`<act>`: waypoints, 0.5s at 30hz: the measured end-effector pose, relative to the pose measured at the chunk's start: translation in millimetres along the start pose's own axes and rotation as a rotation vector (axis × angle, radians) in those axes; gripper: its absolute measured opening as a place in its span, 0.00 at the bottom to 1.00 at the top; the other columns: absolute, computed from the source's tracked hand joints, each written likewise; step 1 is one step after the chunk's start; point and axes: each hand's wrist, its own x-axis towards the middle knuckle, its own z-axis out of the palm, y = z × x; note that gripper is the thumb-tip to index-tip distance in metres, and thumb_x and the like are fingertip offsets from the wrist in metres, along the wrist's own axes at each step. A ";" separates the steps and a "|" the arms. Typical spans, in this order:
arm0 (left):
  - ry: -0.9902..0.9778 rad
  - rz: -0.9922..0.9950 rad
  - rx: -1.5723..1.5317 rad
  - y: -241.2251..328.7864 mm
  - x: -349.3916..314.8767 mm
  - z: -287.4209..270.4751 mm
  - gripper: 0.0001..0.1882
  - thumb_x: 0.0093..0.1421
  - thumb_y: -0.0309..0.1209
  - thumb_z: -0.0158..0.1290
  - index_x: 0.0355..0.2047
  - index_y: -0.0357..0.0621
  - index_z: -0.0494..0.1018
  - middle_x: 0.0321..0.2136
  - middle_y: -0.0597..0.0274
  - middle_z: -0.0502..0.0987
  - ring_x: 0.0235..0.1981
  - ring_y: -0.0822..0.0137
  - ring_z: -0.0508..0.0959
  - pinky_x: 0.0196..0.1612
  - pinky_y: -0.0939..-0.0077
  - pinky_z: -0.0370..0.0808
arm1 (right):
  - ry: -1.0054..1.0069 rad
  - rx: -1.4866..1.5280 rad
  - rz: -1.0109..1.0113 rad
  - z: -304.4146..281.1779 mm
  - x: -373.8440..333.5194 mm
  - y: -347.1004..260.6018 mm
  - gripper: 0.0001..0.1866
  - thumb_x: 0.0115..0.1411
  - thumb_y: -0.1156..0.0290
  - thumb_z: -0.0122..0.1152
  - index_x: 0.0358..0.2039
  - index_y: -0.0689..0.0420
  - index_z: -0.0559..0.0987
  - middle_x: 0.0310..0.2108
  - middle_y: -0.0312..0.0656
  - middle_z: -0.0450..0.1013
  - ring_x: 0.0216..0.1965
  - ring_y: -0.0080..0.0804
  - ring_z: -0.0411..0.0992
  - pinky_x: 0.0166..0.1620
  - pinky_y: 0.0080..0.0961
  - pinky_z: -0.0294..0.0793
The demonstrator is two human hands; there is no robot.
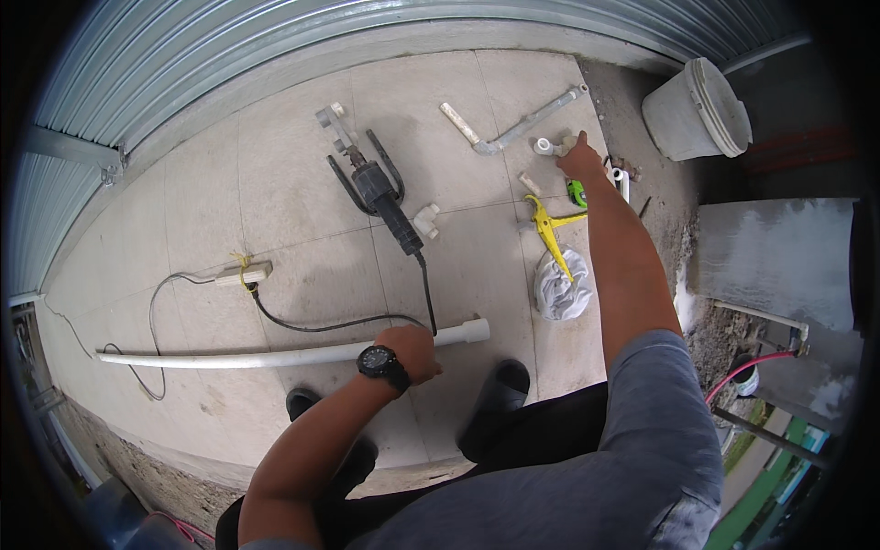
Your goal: The person measures and cuts a white PVC pipe, then uses a heat gun to soften the ends before joining them to fittings. They repeatedly measure, cut, and assemble sections, checking fit against an existing wall-mounted pipe.
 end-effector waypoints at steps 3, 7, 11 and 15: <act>0.041 0.164 -0.244 1.4 2.0 -31.0 0.26 0.59 0.51 0.65 0.44 0.40 0.82 0.37 0.49 0.84 0.39 0.55 0.85 0.44 0.61 0.81 | -0.005 -0.046 -0.026 -4.6 11.7 -1.6 0.43 0.58 0.57 0.64 0.71 0.52 0.58 0.60 0.55 0.73 0.64 0.54 0.69 0.61 0.51 0.69; 0.267 0.319 -0.781 1.1 18.2 -54.1 0.25 0.61 0.46 0.66 0.50 0.39 0.78 0.33 0.54 0.83 0.36 0.64 0.84 0.41 0.69 0.81 | -0.037 0.227 -0.184 -36.9 -13.9 -1.1 0.45 0.55 0.58 0.68 0.70 0.57 0.61 0.57 0.59 0.74 0.59 0.52 0.74 0.60 0.40 0.72; 0.512 0.271 -1.303 21.8 38.8 -65.2 0.28 0.60 0.43 0.67 0.55 0.40 0.74 0.29 0.53 0.82 0.36 0.69 0.84 0.39 0.72 0.80 | -0.550 0.614 -0.406 -63.5 -131.2 0.1 0.42 0.52 0.58 0.73 0.65 0.60 0.68 0.48 0.57 0.78 0.51 0.44 0.78 0.54 0.34 0.74; 0.441 0.275 -1.260 39.0 46.9 -64.3 0.22 0.65 0.40 0.63 0.53 0.41 0.73 0.29 0.61 0.80 0.33 0.74 0.81 0.36 0.75 0.79 | -0.634 0.411 -0.773 -75.9 -226.9 5.2 0.42 0.54 0.53 0.73 0.65 0.61 0.68 0.43 0.58 0.80 0.47 0.45 0.80 0.49 0.36 0.77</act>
